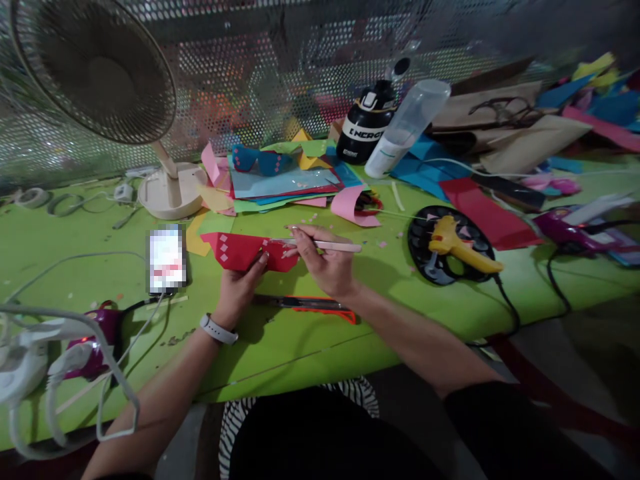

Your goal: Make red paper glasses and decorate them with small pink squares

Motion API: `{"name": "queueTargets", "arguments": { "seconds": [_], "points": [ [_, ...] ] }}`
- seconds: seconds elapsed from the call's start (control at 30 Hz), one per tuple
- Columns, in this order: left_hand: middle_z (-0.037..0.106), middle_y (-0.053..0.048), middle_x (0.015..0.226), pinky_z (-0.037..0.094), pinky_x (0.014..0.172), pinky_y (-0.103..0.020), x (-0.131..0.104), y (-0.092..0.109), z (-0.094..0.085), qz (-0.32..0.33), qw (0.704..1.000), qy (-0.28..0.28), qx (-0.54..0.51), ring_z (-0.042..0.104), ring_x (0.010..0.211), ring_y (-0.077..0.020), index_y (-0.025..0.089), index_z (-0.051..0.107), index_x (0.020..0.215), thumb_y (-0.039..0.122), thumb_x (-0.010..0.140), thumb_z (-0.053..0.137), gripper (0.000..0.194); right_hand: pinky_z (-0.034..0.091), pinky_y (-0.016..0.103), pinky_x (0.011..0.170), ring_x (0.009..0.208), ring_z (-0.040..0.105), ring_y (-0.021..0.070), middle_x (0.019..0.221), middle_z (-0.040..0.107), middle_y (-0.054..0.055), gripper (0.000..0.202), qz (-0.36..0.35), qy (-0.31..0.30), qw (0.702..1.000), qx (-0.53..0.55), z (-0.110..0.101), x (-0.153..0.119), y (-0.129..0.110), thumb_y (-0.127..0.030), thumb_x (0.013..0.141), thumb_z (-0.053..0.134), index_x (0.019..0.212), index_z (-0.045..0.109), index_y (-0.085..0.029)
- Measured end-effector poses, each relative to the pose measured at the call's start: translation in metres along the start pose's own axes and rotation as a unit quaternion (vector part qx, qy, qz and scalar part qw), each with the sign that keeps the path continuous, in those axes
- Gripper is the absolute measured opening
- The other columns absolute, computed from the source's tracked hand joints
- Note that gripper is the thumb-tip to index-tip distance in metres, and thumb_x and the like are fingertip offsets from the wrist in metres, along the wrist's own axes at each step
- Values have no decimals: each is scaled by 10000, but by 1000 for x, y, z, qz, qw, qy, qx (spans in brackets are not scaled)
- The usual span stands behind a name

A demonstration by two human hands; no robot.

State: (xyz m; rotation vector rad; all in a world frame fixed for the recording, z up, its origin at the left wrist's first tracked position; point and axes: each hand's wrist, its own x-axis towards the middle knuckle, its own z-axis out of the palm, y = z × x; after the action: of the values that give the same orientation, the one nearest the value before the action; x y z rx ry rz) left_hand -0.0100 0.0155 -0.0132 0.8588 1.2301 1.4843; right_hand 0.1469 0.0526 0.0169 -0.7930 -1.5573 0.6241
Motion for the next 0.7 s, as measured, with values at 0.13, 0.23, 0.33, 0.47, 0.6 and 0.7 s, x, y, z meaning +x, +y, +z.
{"name": "queueTargets", "arguments": {
  "seconds": [0.13, 0.23, 0.33, 0.47, 0.6, 0.7],
  "points": [
    [739, -58, 953, 572, 771, -277, -1, 2, 1, -1, 1000, -1, -3, 686, 842, -181, 152, 733, 900, 325, 650, 826, 317, 590, 239, 594, 592, 698, 115, 898, 754, 43, 209, -11, 1, 1000, 6, 1, 0, 2, -330, 904, 573, 987, 697, -183],
    [739, -63, 964, 575, 785, -282, -1, 3, 2, -3, 1000, -7, -8, 688, 853, -183, 150, 732, 909, 321, 653, 826, 322, 589, 245, 594, 585, 693, 114, 863, 752, 36, 200, -17, -2, 1000, 2, 0, 0, 1, -321, 905, 573, 975, 696, -181],
    [738, -69, 994, 579, 819, -316, -2, 5, 3, -13, 1000, -12, -24, 692, 894, -205, 156, 732, 929, 328, 643, 832, 349, 594, 264, 614, 590, 693, 126, 769, 740, 18, 194, -13, -2, 1000, -9, -3, 1, 0, -328, 906, 572, 949, 697, -185],
    [738, -75, 1013, 584, 837, -356, -2, 5, 2, -32, 998, -20, -47, 698, 916, -226, 164, 733, 916, 323, 626, 846, 350, 579, 246, 566, 586, 699, 126, 805, 735, 20, 213, 22, 0, 999, 26, -4, 0, 2, -346, 919, 556, 971, 686, -186],
    [729, -96, 1055, 576, 864, -376, -2, 5, 2, -35, 997, -53, -54, 695, 955, -249, 162, 730, 967, 328, 636, 843, 388, 580, 243, 571, 578, 698, 123, 813, 734, 17, 233, 27, -8, 998, 51, -1, -1, 7, -382, 908, 567, 963, 677, -184],
    [733, -100, 1025, 581, 843, -382, -1, 6, 2, -44, 996, -51, -52, 700, 926, -251, 152, 726, 949, 320, 617, 855, 394, 581, 246, 574, 581, 699, 130, 749, 725, 9, 256, 25, -4, 999, 41, -2, 0, 5, -404, 905, 566, 969, 675, -182]
  ]
}}
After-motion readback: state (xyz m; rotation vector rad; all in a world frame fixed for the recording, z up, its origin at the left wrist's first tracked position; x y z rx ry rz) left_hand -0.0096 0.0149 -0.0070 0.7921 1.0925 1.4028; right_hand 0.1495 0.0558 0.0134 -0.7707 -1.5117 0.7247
